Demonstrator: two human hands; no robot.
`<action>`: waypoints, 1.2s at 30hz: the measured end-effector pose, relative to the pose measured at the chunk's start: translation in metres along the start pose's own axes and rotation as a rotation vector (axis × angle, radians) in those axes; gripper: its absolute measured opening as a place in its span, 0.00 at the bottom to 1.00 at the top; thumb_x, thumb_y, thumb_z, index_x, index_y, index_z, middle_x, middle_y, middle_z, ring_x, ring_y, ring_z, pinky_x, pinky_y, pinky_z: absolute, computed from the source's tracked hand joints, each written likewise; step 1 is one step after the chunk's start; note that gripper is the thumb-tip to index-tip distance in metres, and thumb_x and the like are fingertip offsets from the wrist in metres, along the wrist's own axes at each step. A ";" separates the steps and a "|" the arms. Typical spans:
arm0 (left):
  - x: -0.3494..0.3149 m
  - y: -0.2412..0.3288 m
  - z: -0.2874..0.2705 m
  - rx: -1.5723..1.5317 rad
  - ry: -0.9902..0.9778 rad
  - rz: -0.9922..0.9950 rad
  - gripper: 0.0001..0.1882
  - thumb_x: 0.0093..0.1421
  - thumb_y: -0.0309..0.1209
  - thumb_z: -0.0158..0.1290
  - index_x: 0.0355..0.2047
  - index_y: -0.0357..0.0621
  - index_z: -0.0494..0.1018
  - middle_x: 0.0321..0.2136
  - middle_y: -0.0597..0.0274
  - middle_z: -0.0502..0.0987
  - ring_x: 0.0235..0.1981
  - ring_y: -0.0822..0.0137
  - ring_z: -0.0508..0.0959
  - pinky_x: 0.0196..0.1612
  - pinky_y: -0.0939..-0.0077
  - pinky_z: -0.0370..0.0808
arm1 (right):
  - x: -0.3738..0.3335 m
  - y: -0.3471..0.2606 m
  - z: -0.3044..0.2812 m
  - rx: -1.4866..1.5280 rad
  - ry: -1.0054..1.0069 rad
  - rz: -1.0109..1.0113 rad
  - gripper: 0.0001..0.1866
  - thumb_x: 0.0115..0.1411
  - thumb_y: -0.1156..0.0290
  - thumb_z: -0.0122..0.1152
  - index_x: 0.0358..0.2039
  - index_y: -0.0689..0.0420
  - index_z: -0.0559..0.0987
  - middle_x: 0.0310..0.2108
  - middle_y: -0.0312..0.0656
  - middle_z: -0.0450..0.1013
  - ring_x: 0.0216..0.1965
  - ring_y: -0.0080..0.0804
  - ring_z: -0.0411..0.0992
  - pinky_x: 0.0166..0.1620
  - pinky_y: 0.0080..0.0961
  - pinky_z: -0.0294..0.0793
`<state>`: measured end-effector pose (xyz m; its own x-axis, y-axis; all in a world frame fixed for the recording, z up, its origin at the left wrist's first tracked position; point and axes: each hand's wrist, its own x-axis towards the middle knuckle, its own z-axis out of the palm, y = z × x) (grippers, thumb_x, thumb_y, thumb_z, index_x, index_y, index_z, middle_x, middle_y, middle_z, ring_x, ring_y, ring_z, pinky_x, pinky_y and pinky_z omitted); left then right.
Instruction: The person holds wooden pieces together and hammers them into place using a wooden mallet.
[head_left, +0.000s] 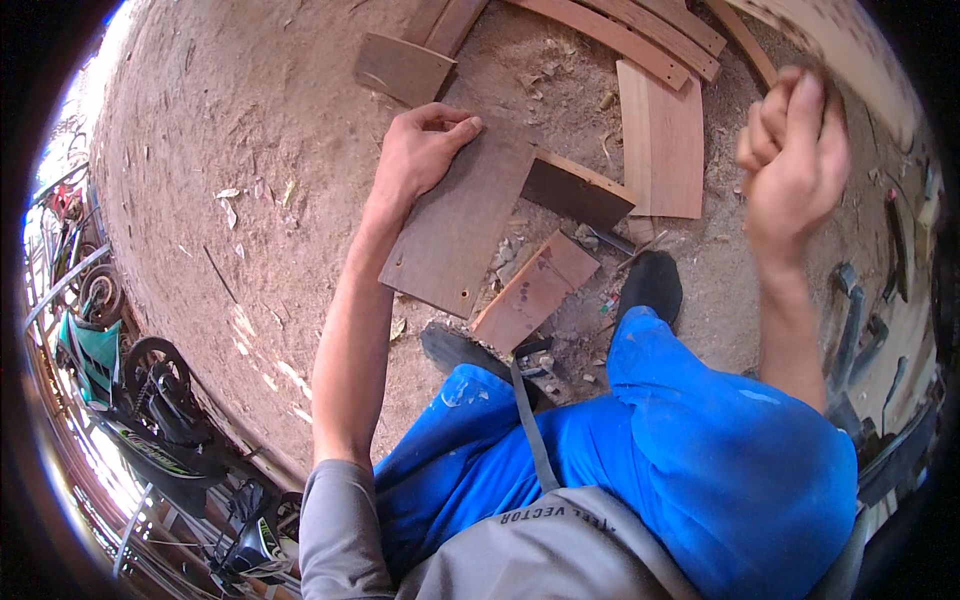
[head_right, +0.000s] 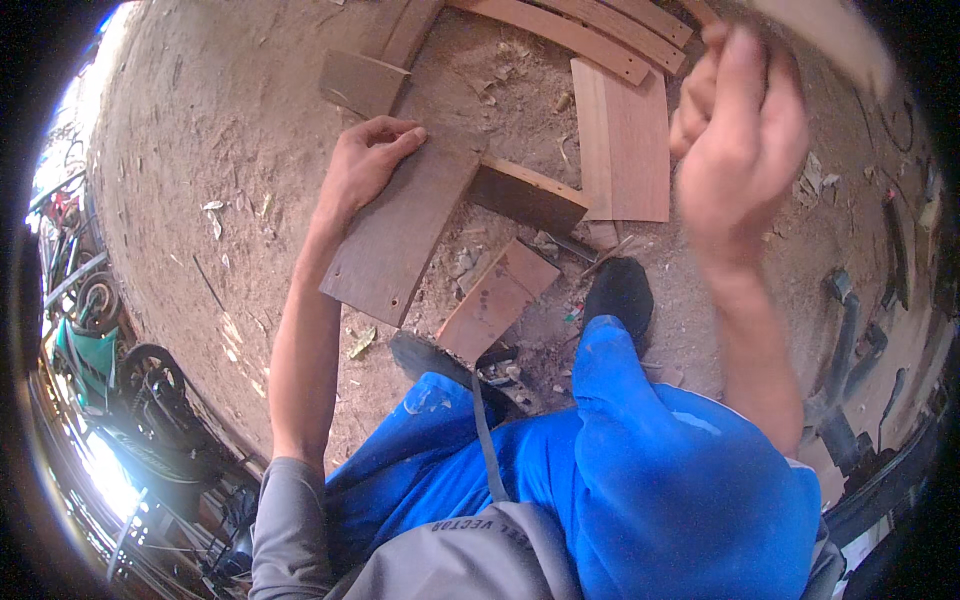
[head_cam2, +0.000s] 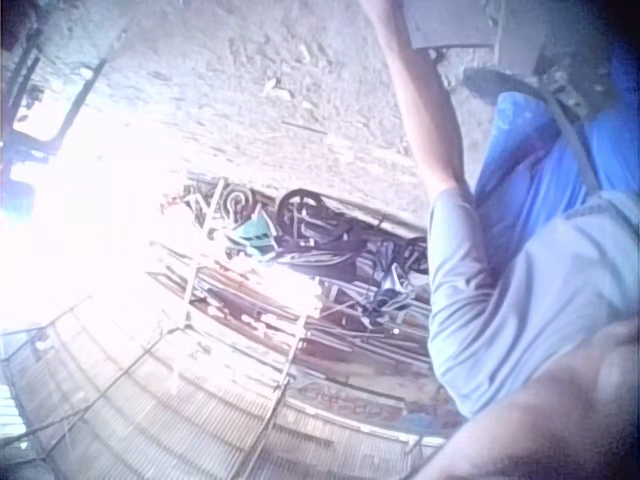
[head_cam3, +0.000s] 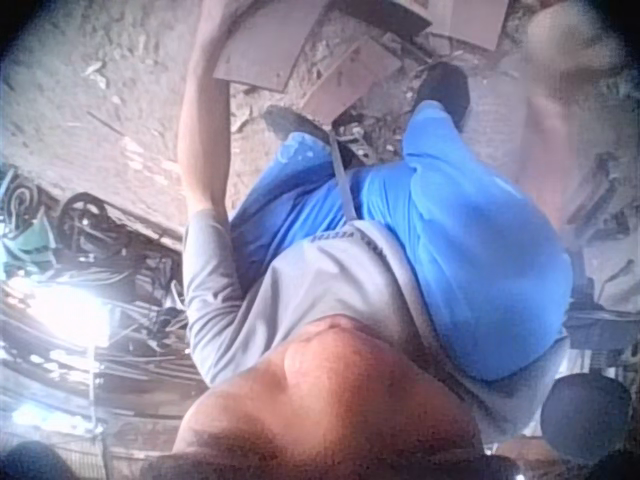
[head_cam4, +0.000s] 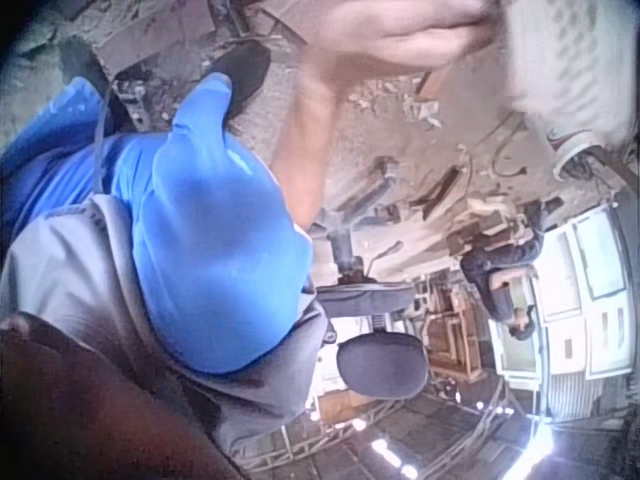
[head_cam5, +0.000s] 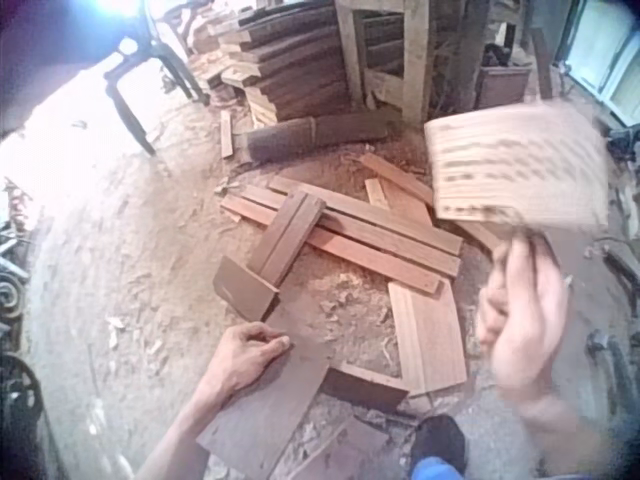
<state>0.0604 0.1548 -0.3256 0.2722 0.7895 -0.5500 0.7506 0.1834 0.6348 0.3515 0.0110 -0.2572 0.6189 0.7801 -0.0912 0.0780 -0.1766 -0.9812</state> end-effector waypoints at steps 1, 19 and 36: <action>0.000 0.001 0.000 0.022 0.006 0.004 0.20 0.62 0.45 0.62 0.47 0.43 0.83 0.39 0.58 0.85 0.43 0.68 0.82 0.49 0.72 0.76 | -0.010 0.000 0.011 -0.040 -0.010 -0.146 0.17 0.73 0.63 0.49 0.38 0.66 0.76 0.22 0.56 0.72 0.21 0.51 0.69 0.30 0.46 0.71; -0.003 0.002 0.002 -0.036 0.055 0.035 0.18 0.60 0.41 0.64 0.43 0.39 0.84 0.31 0.61 0.84 0.35 0.72 0.81 0.42 0.74 0.77 | -0.016 0.016 0.009 -0.691 -0.573 -0.055 0.14 0.71 0.67 0.51 0.35 0.65 0.77 0.31 0.61 0.78 0.30 0.61 0.78 0.37 0.49 0.76; -0.007 -0.001 0.001 -0.032 -0.009 -0.023 0.20 0.63 0.44 0.62 0.47 0.41 0.83 0.38 0.59 0.85 0.40 0.71 0.81 0.46 0.73 0.76 | -0.015 0.026 0.014 -0.320 -0.017 -0.063 0.13 0.71 0.68 0.52 0.32 0.64 0.75 0.27 0.54 0.74 0.29 0.45 0.75 0.32 0.41 0.72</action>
<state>0.0586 0.1489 -0.3230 0.2606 0.7796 -0.5694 0.7370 0.2203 0.6390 0.3338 0.0031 -0.2837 0.5921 0.8050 -0.0376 0.3594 -0.3056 -0.8817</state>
